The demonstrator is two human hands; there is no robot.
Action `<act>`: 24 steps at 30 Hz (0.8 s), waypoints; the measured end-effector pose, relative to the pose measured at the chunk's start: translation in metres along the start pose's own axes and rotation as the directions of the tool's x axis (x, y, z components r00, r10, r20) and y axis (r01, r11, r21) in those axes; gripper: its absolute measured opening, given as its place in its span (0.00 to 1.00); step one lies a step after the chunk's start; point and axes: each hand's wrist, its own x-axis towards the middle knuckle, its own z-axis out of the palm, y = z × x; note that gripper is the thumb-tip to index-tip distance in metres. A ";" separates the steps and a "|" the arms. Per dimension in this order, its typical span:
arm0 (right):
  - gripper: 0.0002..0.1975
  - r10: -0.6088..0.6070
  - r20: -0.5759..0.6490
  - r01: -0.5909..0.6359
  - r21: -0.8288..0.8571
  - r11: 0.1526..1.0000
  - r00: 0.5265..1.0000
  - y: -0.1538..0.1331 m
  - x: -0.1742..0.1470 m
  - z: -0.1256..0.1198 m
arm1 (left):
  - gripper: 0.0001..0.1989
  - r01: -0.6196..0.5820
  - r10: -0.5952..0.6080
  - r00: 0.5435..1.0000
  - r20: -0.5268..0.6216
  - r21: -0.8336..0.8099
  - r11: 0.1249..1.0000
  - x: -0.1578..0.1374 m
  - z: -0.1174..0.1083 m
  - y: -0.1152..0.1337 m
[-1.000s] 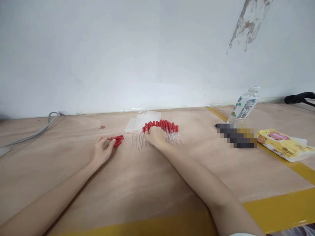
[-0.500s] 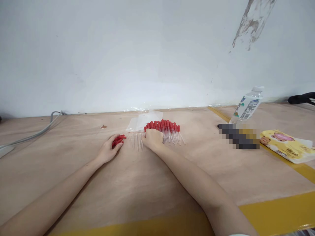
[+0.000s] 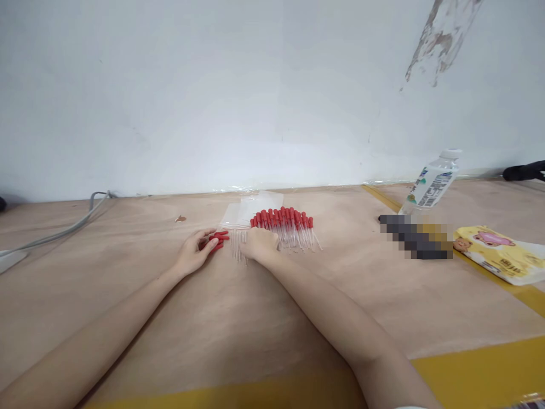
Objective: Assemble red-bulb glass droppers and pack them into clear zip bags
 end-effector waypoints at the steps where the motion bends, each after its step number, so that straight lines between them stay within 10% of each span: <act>1: 0.14 0.003 0.001 -0.003 0.003 1.000 1.000 -0.001 0.001 0.001 | 0.15 0.018 -0.017 0.999 -0.034 0.042 0.999 0.002 0.001 -0.002; 12: 0.09 -0.063 -0.149 0.093 0.204 0.974 0.987 0.025 -0.013 -0.009 | 0.11 0.010 0.037 0.965 -0.259 0.180 0.984 0.001 -0.002 0.021; 20: 0.12 -0.371 -0.351 0.474 0.277 0.836 0.860 0.082 -0.044 0.001 | 0.04 -0.309 0.288 0.919 0.269 0.040 0.950 -0.041 0.002 0.060; 24: 0.11 -0.423 -0.368 0.522 0.230 0.821 0.828 0.085 -0.056 0.002 | 0.10 -0.359 0.304 0.892 0.335 0.116 0.926 -0.045 0.008 0.065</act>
